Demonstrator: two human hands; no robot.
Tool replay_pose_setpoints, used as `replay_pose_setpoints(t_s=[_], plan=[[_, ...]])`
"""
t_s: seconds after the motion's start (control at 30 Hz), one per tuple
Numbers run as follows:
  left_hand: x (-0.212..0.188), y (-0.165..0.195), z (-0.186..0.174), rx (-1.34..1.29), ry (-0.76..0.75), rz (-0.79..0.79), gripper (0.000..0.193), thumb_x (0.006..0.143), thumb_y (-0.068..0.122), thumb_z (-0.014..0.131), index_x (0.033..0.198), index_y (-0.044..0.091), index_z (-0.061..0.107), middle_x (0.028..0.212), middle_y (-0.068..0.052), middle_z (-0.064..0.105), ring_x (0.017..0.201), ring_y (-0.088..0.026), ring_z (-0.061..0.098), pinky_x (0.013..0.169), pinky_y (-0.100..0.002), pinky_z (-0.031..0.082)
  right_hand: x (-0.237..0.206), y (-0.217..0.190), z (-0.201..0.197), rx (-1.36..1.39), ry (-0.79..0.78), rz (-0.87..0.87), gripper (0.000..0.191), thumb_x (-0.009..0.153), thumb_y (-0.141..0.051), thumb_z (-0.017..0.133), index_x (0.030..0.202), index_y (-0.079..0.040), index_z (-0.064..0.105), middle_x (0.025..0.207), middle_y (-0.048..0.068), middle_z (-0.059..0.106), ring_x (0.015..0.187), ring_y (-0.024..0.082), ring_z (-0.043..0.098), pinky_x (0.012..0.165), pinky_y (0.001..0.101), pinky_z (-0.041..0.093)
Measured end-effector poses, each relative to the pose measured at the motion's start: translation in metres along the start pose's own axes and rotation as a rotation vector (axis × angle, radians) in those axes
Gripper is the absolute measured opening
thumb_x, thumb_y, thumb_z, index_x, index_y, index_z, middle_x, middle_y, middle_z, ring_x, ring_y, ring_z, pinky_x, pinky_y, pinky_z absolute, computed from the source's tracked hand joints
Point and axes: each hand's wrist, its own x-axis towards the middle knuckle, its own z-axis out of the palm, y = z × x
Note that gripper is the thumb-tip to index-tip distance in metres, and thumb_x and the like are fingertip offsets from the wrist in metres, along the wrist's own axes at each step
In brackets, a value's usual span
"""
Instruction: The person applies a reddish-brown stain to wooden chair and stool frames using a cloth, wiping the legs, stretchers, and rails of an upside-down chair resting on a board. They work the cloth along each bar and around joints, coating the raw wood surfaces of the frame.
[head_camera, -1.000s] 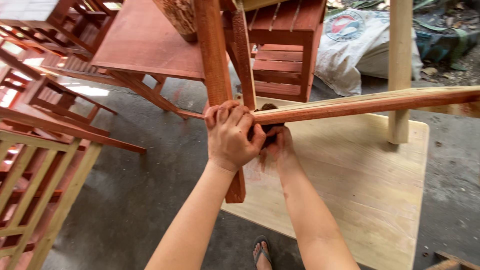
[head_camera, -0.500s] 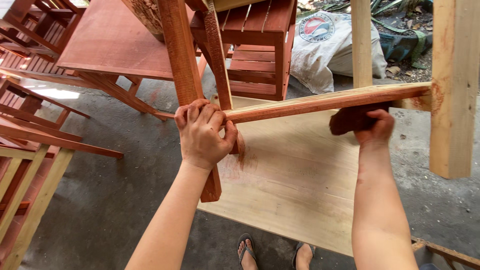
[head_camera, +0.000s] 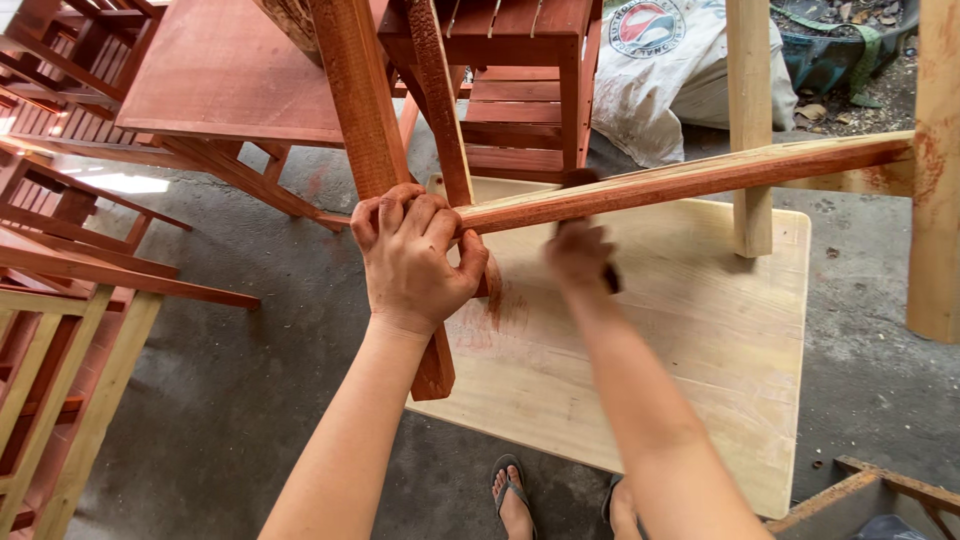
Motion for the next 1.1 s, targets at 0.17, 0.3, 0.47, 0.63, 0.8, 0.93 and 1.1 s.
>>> replay_pose_setpoints(t_s=[0.17,0.3,0.47,0.63,0.8,0.93,1.1], plan=[[0.000,-0.001,0.000,-0.006,0.018,-0.003,0.019,0.089,0.026,0.066,0.089,0.009,0.073,0.107,-0.005,0.072,0.122,-0.024,0.057,0.114,-0.048,0.028,-0.047,-0.097,-0.021,0.150,-0.349,-0.193,0.059,0.095,-0.038,0.051,0.147,-0.012,0.046,0.153,0.015,0.043,0.142,0.039,0.037,0.116,0.0612,0.032],[0.000,-0.003,-0.001,-0.018,-0.013,-0.021,0.018,0.091,0.025,0.065,0.089,0.009,0.073,0.106,-0.004,0.072,0.123,-0.024,0.057,0.114,-0.047,0.028,-0.034,-0.063,-0.035,-0.063,-0.236,-0.248,0.058,0.090,-0.019,0.054,0.148,-0.010,0.049,0.141,0.019,0.054,0.134,0.035,0.043,0.109,0.0640,0.037],[-0.001,-0.003,0.000,-0.007,-0.021,-0.019,0.020,0.092,0.026,0.064,0.089,0.009,0.073,0.107,-0.005,0.073,0.124,-0.023,0.058,0.113,-0.045,0.028,0.030,0.069,-0.036,0.023,0.013,0.109,0.061,0.096,-0.038,0.053,0.141,0.003,0.050,0.135,0.022,0.055,0.122,0.036,0.048,0.098,0.0572,0.043],[-0.001,0.000,0.001,0.036,-0.008,-0.027,0.020,0.093,0.027,0.064,0.088,0.010,0.073,0.106,-0.005,0.074,0.124,-0.023,0.058,0.114,-0.045,0.028,0.068,0.188,-0.066,0.257,0.204,0.295,0.058,0.095,-0.032,0.055,0.142,0.001,0.045,0.132,0.025,0.053,0.114,0.046,0.056,0.093,0.0557,0.049],[0.002,0.003,-0.003,0.063,0.015,-0.029,0.020,0.094,0.027,0.065,0.088,0.010,0.073,0.107,-0.004,0.074,0.124,-0.023,0.059,0.114,-0.044,0.028,0.051,0.236,-0.034,1.664,0.496,0.202,0.058,0.072,-0.002,0.056,0.129,-0.001,0.064,0.123,0.019,0.065,0.116,0.047,0.065,0.099,0.0573,0.056],[0.002,0.006,-0.004,0.063,-0.007,-0.033,0.018,0.092,0.027,0.067,0.086,0.010,0.073,0.105,-0.004,0.074,0.121,-0.023,0.059,0.113,-0.046,0.029,0.055,0.218,-0.028,2.519,0.101,0.166,0.046,0.089,-0.024,0.044,0.129,-0.012,0.063,0.131,0.012,0.068,0.124,0.039,0.063,0.105,0.0638,0.052],[0.001,0.004,-0.002,0.052,0.001,-0.022,0.016,0.091,0.025,0.068,0.086,0.010,0.073,0.105,-0.004,0.073,0.121,-0.023,0.060,0.113,-0.046,0.029,0.070,0.159,-0.060,2.654,0.257,0.263,0.076,0.091,-0.070,0.012,0.128,-0.024,0.059,0.128,0.009,0.064,0.120,0.039,0.061,0.101,0.0715,0.047]])
